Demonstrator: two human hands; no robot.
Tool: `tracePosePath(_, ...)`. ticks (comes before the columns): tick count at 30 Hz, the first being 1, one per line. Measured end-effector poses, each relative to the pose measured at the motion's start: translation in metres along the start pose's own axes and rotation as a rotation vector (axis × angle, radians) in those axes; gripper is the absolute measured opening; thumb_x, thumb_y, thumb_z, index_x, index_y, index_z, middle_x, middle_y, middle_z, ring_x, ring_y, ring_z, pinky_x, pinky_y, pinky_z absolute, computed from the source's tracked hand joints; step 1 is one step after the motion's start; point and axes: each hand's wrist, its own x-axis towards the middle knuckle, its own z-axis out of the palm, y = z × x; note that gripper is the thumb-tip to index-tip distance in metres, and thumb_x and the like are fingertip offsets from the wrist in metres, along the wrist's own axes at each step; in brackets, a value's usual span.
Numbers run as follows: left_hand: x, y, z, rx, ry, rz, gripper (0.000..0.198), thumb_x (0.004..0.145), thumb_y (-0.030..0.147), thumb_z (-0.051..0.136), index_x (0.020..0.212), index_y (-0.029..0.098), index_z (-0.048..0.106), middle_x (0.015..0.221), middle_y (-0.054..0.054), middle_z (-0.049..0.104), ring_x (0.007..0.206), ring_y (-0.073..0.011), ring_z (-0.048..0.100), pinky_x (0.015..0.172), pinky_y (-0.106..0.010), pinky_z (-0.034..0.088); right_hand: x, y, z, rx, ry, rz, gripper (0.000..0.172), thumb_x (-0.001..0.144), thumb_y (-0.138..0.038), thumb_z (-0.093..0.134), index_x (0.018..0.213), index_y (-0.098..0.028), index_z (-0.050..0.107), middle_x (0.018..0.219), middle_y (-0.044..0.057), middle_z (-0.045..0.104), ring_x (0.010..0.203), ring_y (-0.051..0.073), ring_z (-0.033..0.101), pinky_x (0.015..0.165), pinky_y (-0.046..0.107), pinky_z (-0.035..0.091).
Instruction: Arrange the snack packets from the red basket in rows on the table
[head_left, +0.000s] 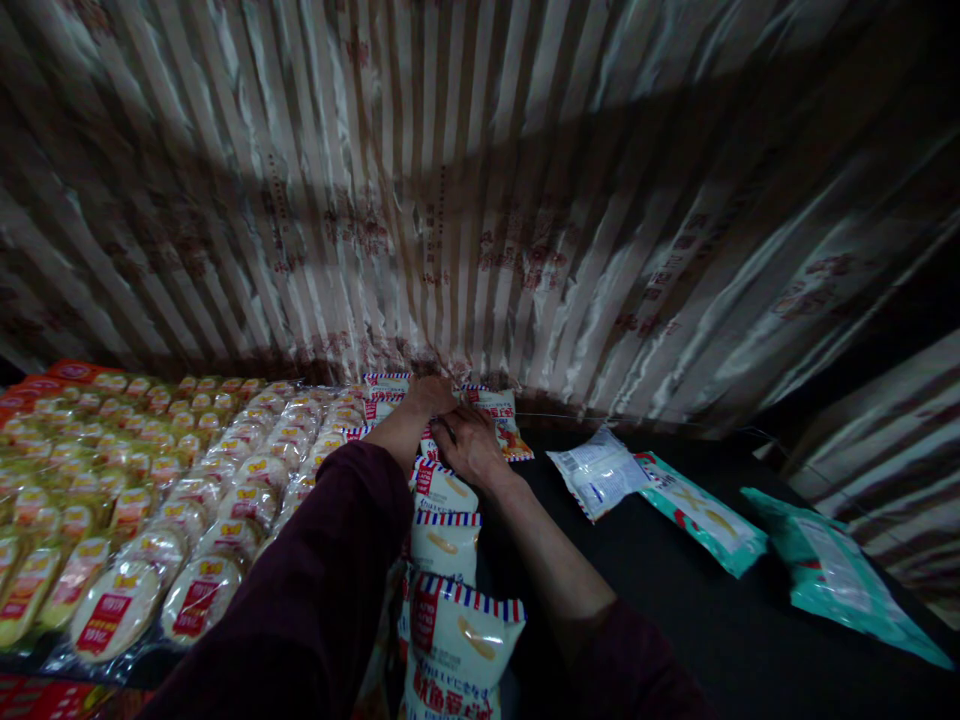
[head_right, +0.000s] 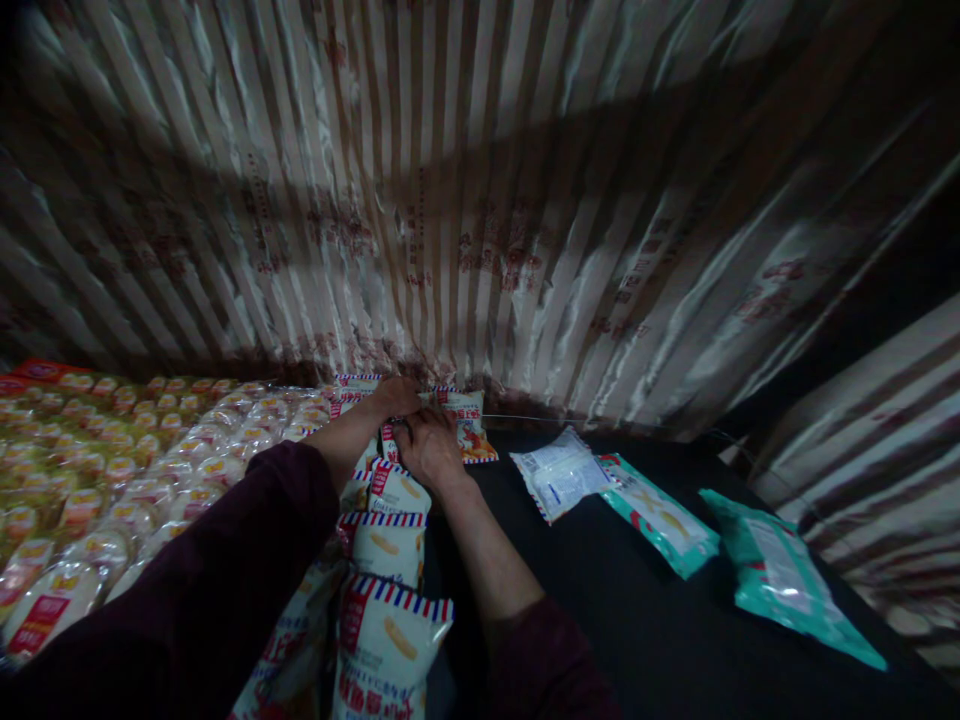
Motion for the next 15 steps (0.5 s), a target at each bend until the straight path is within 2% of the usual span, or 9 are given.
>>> tracePosePath(5, 0.004, -0.005, 0.000, -0.019, 0.003, -0.006, 0.037, 0.089, 0.036, 0.042, 0.115, 0.022, 0.063, 0.127, -0.011, 0.061, 0.118, -0.0275, 0.056, 0.103, -0.048, 0.037, 0.008, -0.002, -0.005, -0.038, 0.011, 0.021, 0.029, 0.090, -0.030, 0.045, 0.102, -0.021, 0.069, 0.111, 0.009, 0.068, 0.109, 0.024, 0.056, 0.101, 0.037, 0.031)
tracePosePath(10, 0.000, -0.015, -0.008, -0.015, 0.082, -0.047, 0.036, 0.091, 0.031, 0.037, 0.113, 0.023, 0.064, 0.123, -0.009, 0.063, 0.117, -0.0260, 0.055, 0.105, -0.048, 0.034, 0.022, -0.005, -0.004, -0.081, 0.015, 0.021, 0.031, 0.089, -0.030, 0.043, 0.102, -0.018, 0.069, 0.110, 0.011, 0.068, 0.109, 0.025, 0.055, 0.101, 0.038, 0.032)
tracePosePath(12, -0.005, -0.022, -0.011, -0.007, 0.127, -0.084, 0.037, 0.091, 0.030, 0.037, 0.116, 0.022, 0.063, 0.125, -0.010, 0.062, 0.123, -0.0278, 0.049, 0.107, -0.051, 0.029, 0.030, -0.007, 0.000, -0.089, -0.008, 0.003, 0.033, 0.091, -0.027, 0.040, 0.106, -0.017, 0.067, 0.116, 0.011, 0.065, 0.115, 0.024, 0.051, 0.104, 0.038, 0.029)
tracePosePath(15, -0.013, -0.035, -0.012, 0.008, 0.180, -0.142, 0.038, 0.090, 0.030, 0.039, 0.120, 0.020, 0.061, 0.134, -0.012, 0.055, 0.136, -0.0325, 0.032, 0.109, -0.055, 0.022, 0.042, -0.013, 0.007, -0.079, -0.061, -0.038, 0.037, 0.094, -0.028, 0.035, 0.119, -0.018, 0.060, 0.130, 0.010, 0.058, 0.125, 0.024, 0.043, 0.107, 0.042, 0.025)
